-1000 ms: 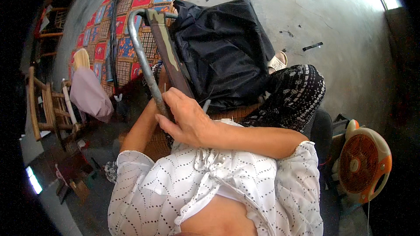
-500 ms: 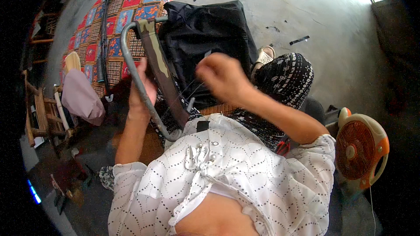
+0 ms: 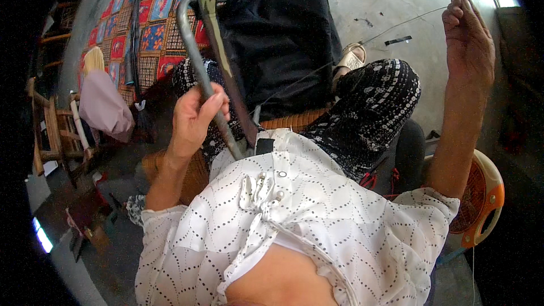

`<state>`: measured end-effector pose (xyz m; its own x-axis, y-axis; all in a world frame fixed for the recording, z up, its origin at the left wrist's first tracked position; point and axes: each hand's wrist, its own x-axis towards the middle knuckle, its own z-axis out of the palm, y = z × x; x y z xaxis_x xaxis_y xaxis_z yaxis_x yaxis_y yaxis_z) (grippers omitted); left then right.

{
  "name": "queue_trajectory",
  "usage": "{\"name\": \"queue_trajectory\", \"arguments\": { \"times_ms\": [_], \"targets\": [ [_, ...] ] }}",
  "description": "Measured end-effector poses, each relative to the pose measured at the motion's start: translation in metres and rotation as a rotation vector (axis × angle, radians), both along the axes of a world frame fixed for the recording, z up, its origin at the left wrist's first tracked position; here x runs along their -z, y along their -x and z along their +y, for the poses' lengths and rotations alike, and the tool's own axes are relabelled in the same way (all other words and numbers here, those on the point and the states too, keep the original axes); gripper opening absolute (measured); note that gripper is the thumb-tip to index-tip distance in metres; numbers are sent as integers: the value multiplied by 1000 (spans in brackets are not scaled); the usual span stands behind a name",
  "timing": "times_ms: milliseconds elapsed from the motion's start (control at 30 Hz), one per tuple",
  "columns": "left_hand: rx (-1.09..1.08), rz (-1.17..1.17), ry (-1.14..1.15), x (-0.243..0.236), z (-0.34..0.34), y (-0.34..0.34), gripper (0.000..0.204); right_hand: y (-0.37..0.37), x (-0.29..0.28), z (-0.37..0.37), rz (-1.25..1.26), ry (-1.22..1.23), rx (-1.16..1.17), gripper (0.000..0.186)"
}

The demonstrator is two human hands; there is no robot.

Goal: The person repairs a folding chair by hand, first sewing a black fabric sleeve onto the frame with a needle and thread, then fitting the metal frame pieces together and pulling the fabric over the seat and backrest.

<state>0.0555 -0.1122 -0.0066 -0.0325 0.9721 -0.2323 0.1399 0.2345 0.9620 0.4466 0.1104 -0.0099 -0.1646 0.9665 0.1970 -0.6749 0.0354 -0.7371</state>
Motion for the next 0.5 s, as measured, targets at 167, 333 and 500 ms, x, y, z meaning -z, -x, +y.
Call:
{"name": "queue_trajectory", "arguments": {
  "times_ms": [167,333,500],
  "targets": [
    [123,21,14,-14,50,-11,24,51,-36,-57,-177,-56,143,34],
    [148,3,-90,2,138,-36,30,66,-83,-99,-119,-112,-354,33],
    [71,-163,95,24,216,-61,16,69,-138,-96,151,-59,-894,14]
  ]
}}
